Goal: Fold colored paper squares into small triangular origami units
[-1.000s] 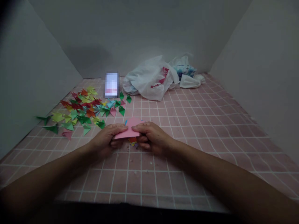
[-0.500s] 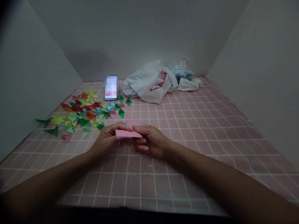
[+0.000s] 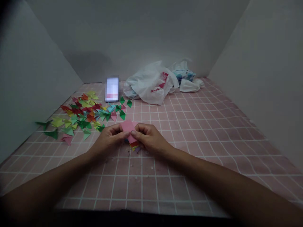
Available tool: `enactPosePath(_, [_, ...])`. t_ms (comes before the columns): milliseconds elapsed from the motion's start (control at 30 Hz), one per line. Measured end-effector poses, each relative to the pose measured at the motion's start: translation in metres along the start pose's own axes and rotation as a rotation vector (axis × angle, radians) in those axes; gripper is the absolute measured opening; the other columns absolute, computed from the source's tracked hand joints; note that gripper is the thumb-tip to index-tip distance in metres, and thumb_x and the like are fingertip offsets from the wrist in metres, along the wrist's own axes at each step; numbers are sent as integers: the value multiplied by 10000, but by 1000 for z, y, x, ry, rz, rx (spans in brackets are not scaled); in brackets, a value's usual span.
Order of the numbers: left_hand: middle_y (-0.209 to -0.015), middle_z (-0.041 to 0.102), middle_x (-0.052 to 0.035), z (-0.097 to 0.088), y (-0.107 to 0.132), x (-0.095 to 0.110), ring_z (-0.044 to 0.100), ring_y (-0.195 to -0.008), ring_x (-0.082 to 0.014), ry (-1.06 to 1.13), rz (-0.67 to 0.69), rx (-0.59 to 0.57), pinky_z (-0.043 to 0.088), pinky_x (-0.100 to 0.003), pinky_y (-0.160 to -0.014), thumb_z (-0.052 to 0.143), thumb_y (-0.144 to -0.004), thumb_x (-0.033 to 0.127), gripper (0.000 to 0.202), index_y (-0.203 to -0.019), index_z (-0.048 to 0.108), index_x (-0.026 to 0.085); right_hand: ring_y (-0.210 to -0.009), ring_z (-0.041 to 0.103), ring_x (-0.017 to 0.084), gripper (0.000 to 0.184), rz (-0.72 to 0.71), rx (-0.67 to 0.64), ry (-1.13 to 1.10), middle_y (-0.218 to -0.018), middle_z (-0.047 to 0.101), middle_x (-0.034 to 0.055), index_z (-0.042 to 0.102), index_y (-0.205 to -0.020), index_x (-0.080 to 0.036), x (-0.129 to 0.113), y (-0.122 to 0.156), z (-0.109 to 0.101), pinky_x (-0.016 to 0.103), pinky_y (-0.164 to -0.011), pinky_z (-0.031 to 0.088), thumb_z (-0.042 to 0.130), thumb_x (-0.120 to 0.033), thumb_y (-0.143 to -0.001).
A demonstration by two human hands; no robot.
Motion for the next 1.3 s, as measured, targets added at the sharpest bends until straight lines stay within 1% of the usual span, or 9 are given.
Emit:
enactPosePath(100, [-624, 521, 39, -1, -1, 0, 433, -578, -88, -35, 13, 18, 338, -215, -566, 749, -814, 428, 351, -684, 566, 158, -448, 341, 65, 389, 7, 11, 27, -531, 469, -70, 533, -704, -197, 0, 0, 0, 216, -438, 211, 745, -503, -818])
enactPosePath(300, [-747, 586, -7, 3, 0, -1, 510, -696, -127, -162, 22, -63, 403, -245, -644, 742, -810, 407, 294, -738, 607, 156, -540, 430, 83, 321, -43, 52, 6, -653, 534, -39, 587, -752, -191, -1, -1, 0, 220, -492, 301, 762, -456, -801])
enactPosePath(500, [-701, 535, 31, 2, -1, 2, 454, -622, -104, -122, 84, -41, 362, -228, -587, 699, -850, 452, 313, -784, 575, 173, -479, 402, 79, 279, -54, 67, 58, -572, 508, -65, 583, -780, -195, -3, 0, -1, 227, -462, 265, 744, -418, -830])
enactPosePath(667, [-701, 555, 17, 4, 2, 4, 479, -641, -113, -293, 118, -75, 366, -229, -580, 692, -862, 384, 246, -783, 611, 166, -467, 400, 81, 302, -68, 52, 61, -561, 502, -65, 557, -745, -205, -2, 0, -2, 228, -460, 275, 694, -438, -879])
enactPosePath(867, [-609, 548, 38, 3, 0, -2, 484, -505, -95, -223, 2, -87, 360, -217, -496, 653, -876, 451, 302, -773, 573, 178, -508, 393, 97, 265, -133, 223, 188, -576, 480, -52, 564, -710, -206, -3, 0, -12, 241, -484, 281, 661, -378, -885])
enactPosePath(1000, [-545, 539, 50, 0, -2, -1, 460, -448, -91, -249, -39, -56, 330, -210, -462, 647, -864, 453, 306, -752, 545, 187, -556, 392, 109, 251, -198, 268, 275, -610, 473, -41, 573, -693, -199, -9, -1, -16, 251, -511, 308, 647, -366, -865])
enactPosePath(1067, [-566, 548, 40, 0, -2, 3, 462, -478, -91, -292, -14, -43, 329, -212, -481, 660, -852, 451, 318, -726, 557, 178, -572, 400, 110, 257, -213, 255, 313, -623, 485, -35, 580, -683, -193, -12, -2, -16, 253, -521, 317, 644, -369, -860])
enactPosePath(1167, [-677, 593, 10, 2, 0, 7, 498, -602, -100, -334, 60, -56, 361, -217, -562, 691, -834, 412, 285, -738, 633, 150, -581, 427, 108, 264, -199, 190, 327, -634, 519, -27, 596, -671, -183, -13, -4, -14, 251, -527, 327, 667, -371, -842])
enactPosePath(1300, [-685, 575, 15, 2, 0, 4, 478, -611, -102, -226, 32, -44, 358, -226, -570, 698, -825, 417, 285, -750, 625, 152, -490, 428, 93, 233, -106, 147, 160, -573, 523, -51, 603, -739, -196, -6, -6, -12, 236, -476, 310, 681, -391, -841])
Point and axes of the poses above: each hand's wrist, its own y-axis away from the middle knuckle, its own z-axis out of the palm, x = y × z, the point moved 4 cm from there along -y, towards the middle knuckle
